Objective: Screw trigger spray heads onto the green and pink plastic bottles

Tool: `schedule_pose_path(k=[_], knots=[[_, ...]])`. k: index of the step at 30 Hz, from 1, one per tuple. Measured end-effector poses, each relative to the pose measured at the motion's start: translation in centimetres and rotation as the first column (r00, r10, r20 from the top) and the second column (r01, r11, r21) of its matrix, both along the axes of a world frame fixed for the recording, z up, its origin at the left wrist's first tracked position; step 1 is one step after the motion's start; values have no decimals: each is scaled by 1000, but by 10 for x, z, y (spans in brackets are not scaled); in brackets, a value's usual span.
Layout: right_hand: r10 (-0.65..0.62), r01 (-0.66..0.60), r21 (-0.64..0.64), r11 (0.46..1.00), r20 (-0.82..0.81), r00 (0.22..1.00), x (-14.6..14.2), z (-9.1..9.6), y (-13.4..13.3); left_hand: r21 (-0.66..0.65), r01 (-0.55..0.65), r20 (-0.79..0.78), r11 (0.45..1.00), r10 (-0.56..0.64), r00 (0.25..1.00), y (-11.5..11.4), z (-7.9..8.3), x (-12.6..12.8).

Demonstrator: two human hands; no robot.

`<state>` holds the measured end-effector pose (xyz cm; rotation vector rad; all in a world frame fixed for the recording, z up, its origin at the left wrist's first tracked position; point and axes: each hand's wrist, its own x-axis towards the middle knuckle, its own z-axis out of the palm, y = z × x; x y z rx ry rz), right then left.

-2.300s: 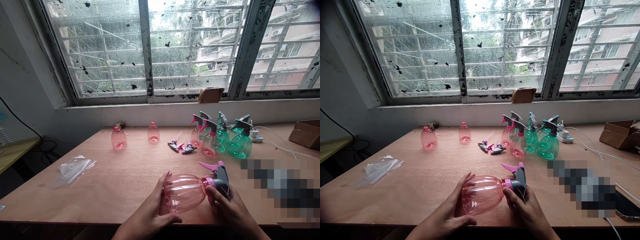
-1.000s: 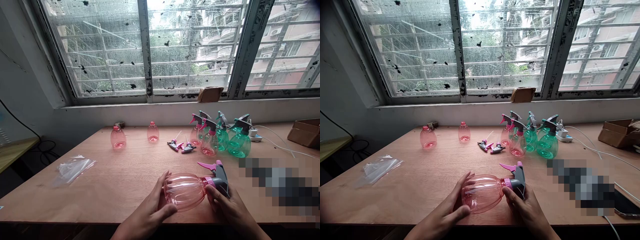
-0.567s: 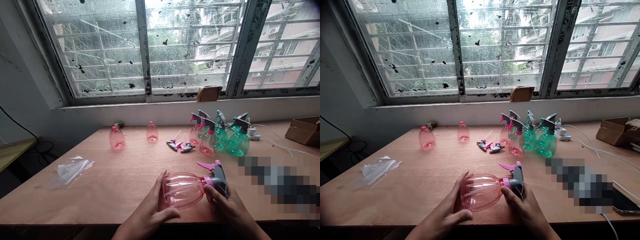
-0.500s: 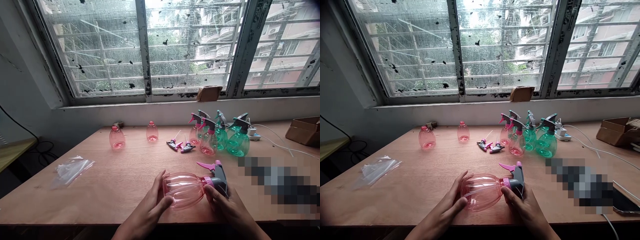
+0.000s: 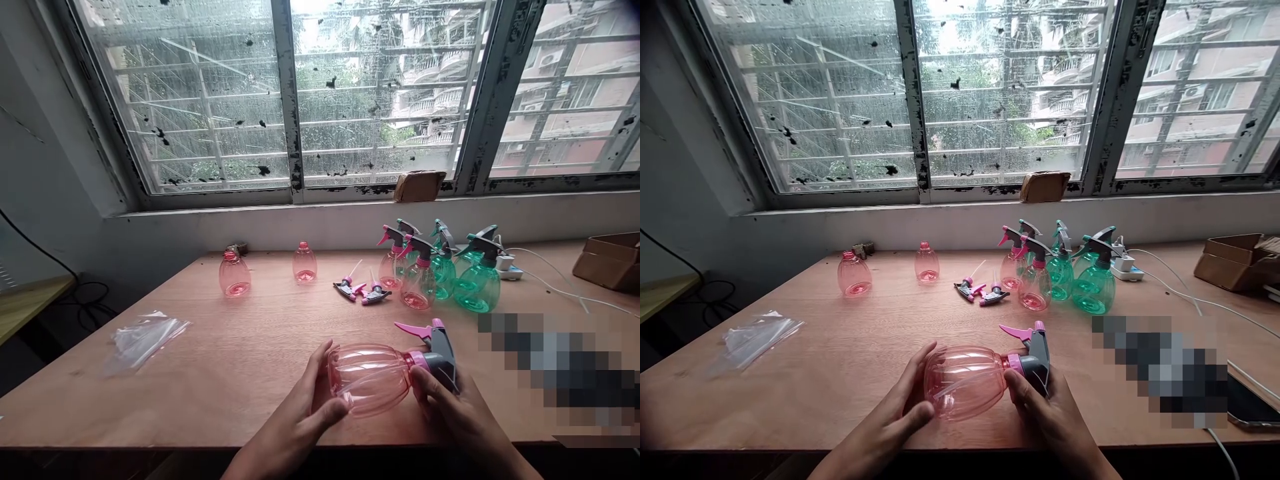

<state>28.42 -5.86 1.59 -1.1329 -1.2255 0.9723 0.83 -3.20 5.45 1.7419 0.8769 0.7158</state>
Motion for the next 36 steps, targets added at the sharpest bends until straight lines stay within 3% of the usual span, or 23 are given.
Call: schedule_pose_path(k=[4, 8, 12, 17, 21, 25, 27, 29, 31, 33, 36], knots=[[-33, 33, 4, 999, -72, 997, -4, 5, -3, 6, -22, -37, 1000, 22, 999, 0, 3, 2], [-25, 24, -16, 1000, -85, 996, -6, 9, -5, -23, -12, 105, 1000, 14, 994, 4, -6, 6], [-7, 6, -13, 1000, -37, 999, -5, 9, -4, 38, -22, 183, 999, 15, 983, 5, -13, 7], [-30, 36, 38, 999, -143, 989, -6, 6, -7, -13, 29, 64, 999, -28, 998, -1, 0, 2], [-54, 69, 56, 996, -230, 972, -8, 8, -11, -39, 134, 121, 990, -128, 984, -4, 10, 2], [-49, 61, 68, 996, -175, 983, -8, 12, -12, -50, 153, 166, 987, -142, 976, -4, 4, 3], [-41, 53, 72, 996, -160, 986, -7, 12, -11, 75, 123, 131, 990, -132, 983, -3, -2, 1], [-37, 49, 67, 997, -177, 984, -6, 10, -11, 287, 88, 70, 954, -112, 991, -2, -8, -1], [-33, 46, 54, 997, -224, 974, -5, 7, -11, 395, 63, 32, 917, -82, 996, -2, -10, -2], [-27, 43, 56, 997, -263, 964, -5, 3, -11, 318, 61, 33, 946, -75, 997, -3, -9, -2], [-7, 39, 111, 993, -279, 960, -4, -1, -11, 82, 75, 70, 994, -81, 994, -6, -1, 0]])
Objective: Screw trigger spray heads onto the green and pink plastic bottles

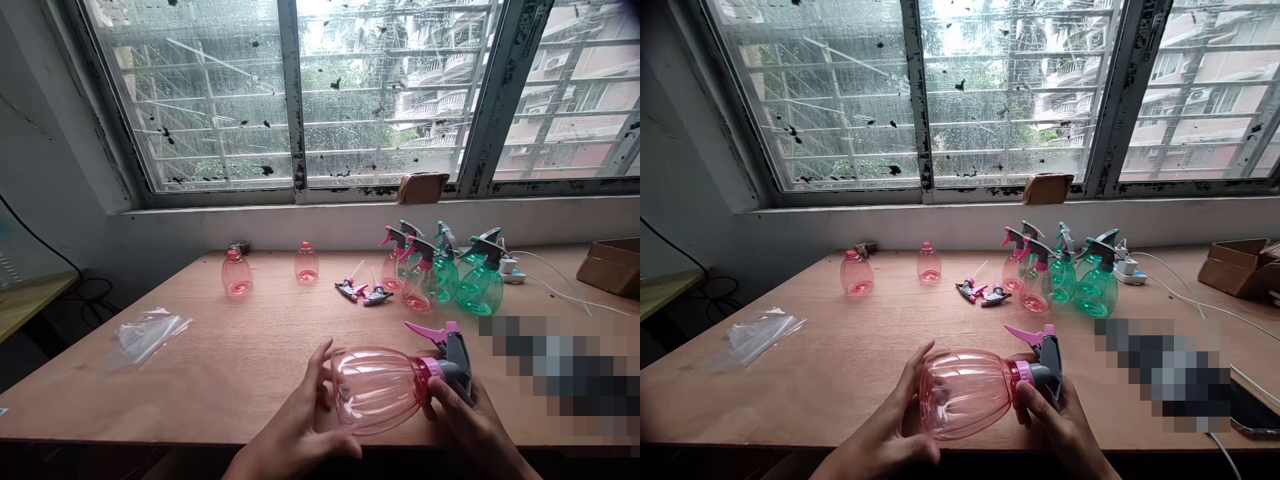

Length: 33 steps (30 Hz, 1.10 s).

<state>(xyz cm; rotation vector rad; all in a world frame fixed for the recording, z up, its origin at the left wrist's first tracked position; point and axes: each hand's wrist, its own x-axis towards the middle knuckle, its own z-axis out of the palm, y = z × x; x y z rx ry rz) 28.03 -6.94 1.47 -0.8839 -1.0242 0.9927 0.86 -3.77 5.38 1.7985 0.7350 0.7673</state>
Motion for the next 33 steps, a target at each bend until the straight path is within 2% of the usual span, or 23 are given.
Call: schedule_pose_path(k=[2, 5, 7, 11, 13, 18, 20, 22, 24, 26, 29, 31, 33], knots=[[8, -8, 24, 1000, 13, 1000, 0, -2, 0, -85, 32, 34, 996, -30, 999, -2, 7, 2], [-5, 5, 7, 1000, 44, 999, 1, -1, 1, -106, 111, 69, 988, -104, 992, -2, 11, 3], [-16, 17, -16, 1000, 53, 998, 0, 1, 1, -62, 108, 51, 992, -105, 993, 0, 5, 2], [-11, 12, -17, 1000, 41, 999, 0, 5, 2, 85, 19, 36, 996, -22, 999, 6, -14, -1], [2, -2, 6, 1000, 49, 999, -1, 6, 2, 100, 21, 50, 995, -26, 998, 5, -16, -2], [27, -25, -20, 999, 114, 993, 2, 2, -2, -68, 18, 83, 998, -13, 996, 0, -5, 0], [42, -35, -56, 998, 138, 990, 4, -3, -3, -76, 28, 113, 997, -19, 993, 0, -5, 0], [25, -10, -91, 996, 160, 987, 7, -7, -4, -62, 85, 146, 994, -75, 986, 3, -9, 0], [-10, 32, -111, 993, 192, 981, 9, -8, -5, 2, 103, 125, 995, -103, 987, 5, -13, 0], [-19, 45, -120, 992, 209, 978, 9, -5, -5, 161, 41, 45, 986, -49, 998, 7, -15, 0], [70, -50, -145, 988, 136, 988, 6, 5, -7, 406, -27, -24, 914, 41, 999, 5, -14, 0], [156, -144, -168, 975, 58, 986, 5, 8, -8, 453, -31, -36, 891, 52, 998, 1, -11, -1], [186, -180, -193, 965, 16, 982, 5, 7, -10, 460, -39, -44, 887, 66, 997, -3, -8, -2]])
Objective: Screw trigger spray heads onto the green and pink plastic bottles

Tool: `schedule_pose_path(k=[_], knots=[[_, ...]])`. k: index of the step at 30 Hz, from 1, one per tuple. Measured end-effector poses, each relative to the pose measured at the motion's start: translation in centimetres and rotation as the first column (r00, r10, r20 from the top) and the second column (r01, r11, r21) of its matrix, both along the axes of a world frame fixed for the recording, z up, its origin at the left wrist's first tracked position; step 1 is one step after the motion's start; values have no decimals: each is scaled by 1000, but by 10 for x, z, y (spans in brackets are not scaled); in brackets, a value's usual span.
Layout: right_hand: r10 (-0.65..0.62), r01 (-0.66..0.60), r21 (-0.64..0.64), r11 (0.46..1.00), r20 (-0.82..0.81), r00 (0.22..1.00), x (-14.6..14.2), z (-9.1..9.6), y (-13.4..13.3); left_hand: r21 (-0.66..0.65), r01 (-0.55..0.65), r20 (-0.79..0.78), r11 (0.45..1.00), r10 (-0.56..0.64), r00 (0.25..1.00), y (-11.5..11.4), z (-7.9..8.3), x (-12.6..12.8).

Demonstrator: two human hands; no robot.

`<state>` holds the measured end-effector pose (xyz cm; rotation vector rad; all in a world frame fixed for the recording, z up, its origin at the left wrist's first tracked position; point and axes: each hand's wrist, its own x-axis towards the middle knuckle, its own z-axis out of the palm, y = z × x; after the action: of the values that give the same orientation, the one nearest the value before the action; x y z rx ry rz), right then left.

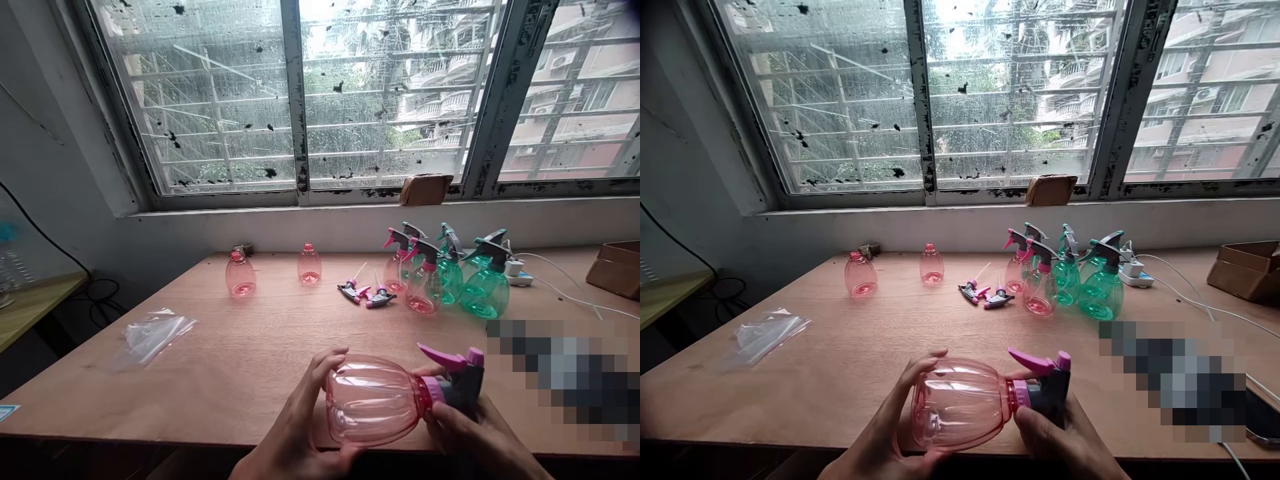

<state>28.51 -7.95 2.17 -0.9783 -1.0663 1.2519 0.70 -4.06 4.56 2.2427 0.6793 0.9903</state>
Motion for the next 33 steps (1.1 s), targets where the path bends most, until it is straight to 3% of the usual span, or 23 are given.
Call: schedule_pose_path(k=[5, 9, 12, 15, 17, 24, 26, 28, 30, 33], knots=[[-135, 133, 24, 991, 79, 988, -1, -8, -3, -63, 9, 33, 998, -7, 999, -3, 0, -4], [-294, 285, 76, 956, 169, 941, -6, 1, -3, -7, 4, 60, 1000, -4, 998, 2, -7, 0], [-241, 247, -69, 967, 81, 967, -11, 10, -3, 186, -37, 63, 982, 26, 998, 4, -10, 8], [-189, 157, -195, 968, -155, 970, -14, 12, -6, 370, -76, 63, 926, 57, 996, 3, -10, 12], [-214, 160, -244, 956, -214, 953, -15, 11, -9, 457, -88, 19, 885, 89, 996, 2, -7, 11], [-211, 175, -292, 940, -97, 973, -10, 18, -12, 592, -37, -136, 805, 145, 980, 2, 7, 3], [-199, 177, -251, 952, -66, 978, -9, 24, -13, 586, -59, -110, 808, 152, 982, 3, 9, 7], [-206, 209, -160, 965, 35, 978, -3, 31, -16, 525, -101, -62, 845, 156, 986, 3, 9, 14], [-308, 322, -24, 946, 237, 921, 11, 40, -19, 425, -102, -69, 899, 144, 987, 1, 8, 21], [-546, 540, 178, 823, 514, 662, 44, 59, -18, 294, -29, -238, 955, 102, 966, -2, 5, 27]])
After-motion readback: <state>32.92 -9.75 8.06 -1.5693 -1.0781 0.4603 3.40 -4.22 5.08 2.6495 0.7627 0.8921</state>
